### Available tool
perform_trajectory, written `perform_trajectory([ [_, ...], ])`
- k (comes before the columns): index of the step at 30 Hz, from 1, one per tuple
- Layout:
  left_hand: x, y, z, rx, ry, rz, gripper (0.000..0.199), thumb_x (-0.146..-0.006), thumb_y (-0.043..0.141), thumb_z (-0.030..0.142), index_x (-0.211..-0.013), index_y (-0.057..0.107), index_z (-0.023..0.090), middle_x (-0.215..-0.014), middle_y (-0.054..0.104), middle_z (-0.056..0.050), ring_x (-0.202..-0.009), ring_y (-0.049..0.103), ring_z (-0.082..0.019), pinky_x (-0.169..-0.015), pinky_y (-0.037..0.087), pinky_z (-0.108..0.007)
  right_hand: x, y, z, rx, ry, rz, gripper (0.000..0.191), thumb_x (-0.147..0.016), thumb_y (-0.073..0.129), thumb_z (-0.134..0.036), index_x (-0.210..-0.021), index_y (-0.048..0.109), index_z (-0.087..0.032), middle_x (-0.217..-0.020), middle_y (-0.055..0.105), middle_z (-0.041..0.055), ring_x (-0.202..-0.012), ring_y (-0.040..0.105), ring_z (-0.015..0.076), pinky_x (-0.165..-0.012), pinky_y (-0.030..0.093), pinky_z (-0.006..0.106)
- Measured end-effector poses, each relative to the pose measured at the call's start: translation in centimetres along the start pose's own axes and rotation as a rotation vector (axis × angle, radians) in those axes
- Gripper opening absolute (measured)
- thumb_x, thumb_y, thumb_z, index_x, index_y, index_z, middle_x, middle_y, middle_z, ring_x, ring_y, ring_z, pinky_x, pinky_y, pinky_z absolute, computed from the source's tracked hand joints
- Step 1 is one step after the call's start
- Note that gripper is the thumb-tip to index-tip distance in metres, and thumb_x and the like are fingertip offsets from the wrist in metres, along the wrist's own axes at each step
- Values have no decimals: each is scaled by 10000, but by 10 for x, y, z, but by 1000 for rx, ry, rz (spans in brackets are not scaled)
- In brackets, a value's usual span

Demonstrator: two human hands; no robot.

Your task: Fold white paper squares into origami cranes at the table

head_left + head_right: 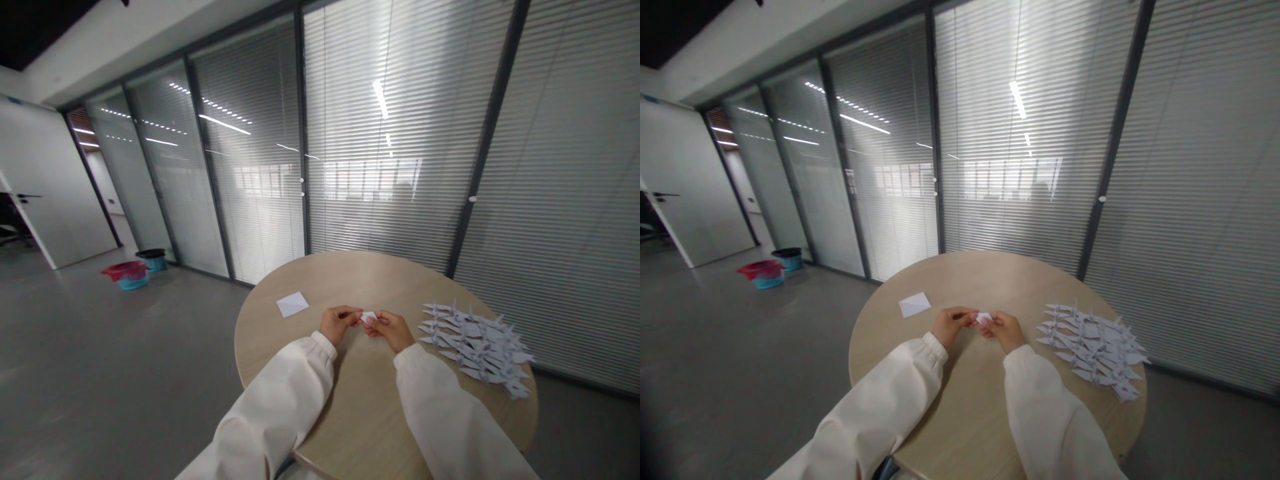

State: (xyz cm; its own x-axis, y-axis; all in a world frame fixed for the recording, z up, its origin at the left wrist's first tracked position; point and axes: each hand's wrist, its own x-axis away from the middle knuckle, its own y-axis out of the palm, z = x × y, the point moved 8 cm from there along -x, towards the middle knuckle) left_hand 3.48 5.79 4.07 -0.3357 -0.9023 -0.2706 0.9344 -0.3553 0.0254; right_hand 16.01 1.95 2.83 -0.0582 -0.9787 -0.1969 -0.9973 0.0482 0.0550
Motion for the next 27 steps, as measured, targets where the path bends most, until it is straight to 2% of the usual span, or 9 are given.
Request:
perform_trajectory([
  [5, -2, 1, -6, 38, -24, -15, 317, -551, 689, 343, -744, 667, 93, -619, 643, -64, -538, 558, -122, -578, 462, -247, 1, -1, -4, 19, 6, 6, 389, -501, 703, -458, -672, 631, -116, -583, 652, 64, -496, 591, 153, -512, 485, 275],
  [10, -3, 4, -8, -15, -14, -88, 325, -564, 676, 354, -750, 659, 88, -600, 631, -54, -518, 540, -104, -553, 444, -227, 1, -4, 0, 26, 27, 16, 390, -458, 716, -470, -609, 609, -127, -556, 653, 58, -463, 591, 158, -484, 491, 275],
  [17, -1, 1, 2, -140, 74, -88, 302, -606, 646, 351, -762, 670, 94, -620, 637, -60, -548, 539, -108, -562, 432, -221, -2, -4, 0, 57, -24, 7, 440, -527, 650, -525, -732, 636, -136, -693, 677, 77, -611, 634, 202, -579, 515, 305],
  [27, 1, 9, 0, -73, 65, -148, 318, -588, 665, 355, -767, 671, 93, -689, 656, -75, -587, 560, -122, -599, 449, -236, -1, -12, -10, 179, -116, 52, 422, -571, 609, -540, -714, 667, -147, -641, 672, 67, -556, 621, 202, -538, 498, 299],
])
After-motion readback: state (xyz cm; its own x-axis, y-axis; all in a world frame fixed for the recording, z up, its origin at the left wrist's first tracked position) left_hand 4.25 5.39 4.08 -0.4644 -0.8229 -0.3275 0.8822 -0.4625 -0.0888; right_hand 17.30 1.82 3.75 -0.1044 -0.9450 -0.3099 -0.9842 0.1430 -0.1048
